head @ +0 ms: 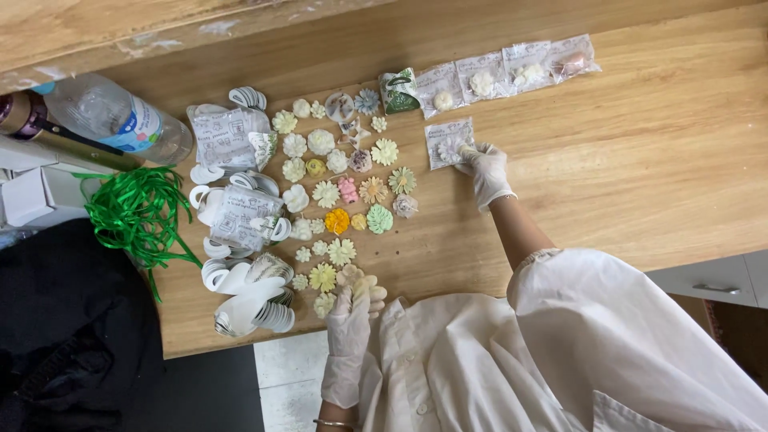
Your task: Packaging decorative wax flowers into individual plastic bags.
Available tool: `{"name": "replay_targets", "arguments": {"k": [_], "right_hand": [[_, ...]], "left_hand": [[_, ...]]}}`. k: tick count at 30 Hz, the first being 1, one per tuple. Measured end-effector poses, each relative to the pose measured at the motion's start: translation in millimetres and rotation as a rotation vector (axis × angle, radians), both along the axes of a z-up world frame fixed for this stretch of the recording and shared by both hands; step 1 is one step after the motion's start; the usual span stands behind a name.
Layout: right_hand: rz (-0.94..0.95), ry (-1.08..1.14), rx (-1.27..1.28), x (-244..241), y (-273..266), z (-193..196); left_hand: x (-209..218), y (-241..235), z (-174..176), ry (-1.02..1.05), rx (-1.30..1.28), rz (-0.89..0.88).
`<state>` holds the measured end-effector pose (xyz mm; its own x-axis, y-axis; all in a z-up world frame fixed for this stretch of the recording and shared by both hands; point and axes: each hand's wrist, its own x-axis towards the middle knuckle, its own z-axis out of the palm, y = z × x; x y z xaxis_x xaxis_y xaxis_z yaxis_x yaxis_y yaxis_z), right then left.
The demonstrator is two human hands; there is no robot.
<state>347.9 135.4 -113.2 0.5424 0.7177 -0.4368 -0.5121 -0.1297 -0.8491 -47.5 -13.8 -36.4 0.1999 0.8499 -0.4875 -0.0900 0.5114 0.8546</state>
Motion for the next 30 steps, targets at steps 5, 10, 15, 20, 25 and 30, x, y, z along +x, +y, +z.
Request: {"name": "replay_targets", "arguments": {"k": [5, 10, 15, 20, 25, 30], "right_hand": [[-0.05, -0.108, -0.164, -9.3, 15.7, 24.7], [-0.066, -0.233, -0.302, -23.5, 15.7, 52.2], [-0.04, -0.094, -0.218, -26.8, 4.6, 62.6], [0.12, 0.049, -0.013, -34.1, -44.8, 51.6], [0.247, 0.134, -0.042, -58.8, -117.9, 38.5], [0.42, 0.159, -0.114, -78.5, -189.1, -10.2]], "left_hand": [[13.8, 5.8, 32.8, 0.212, -0.015, -0.058], [19.4, 16.7, 50.5, 0.326, 0.01, -0.152], [12.4, 15.4, 41.7, 0.354, 0.1, -0.174], [-7.2, 17.5, 33.8, 0.328, 0.327, -0.071], [-52.6, 31.8, 26.5, 0.295, 0.302, 0.108], [-91.4, 54.6, 122.0, 0.575, 0.241, 0.314]]}}
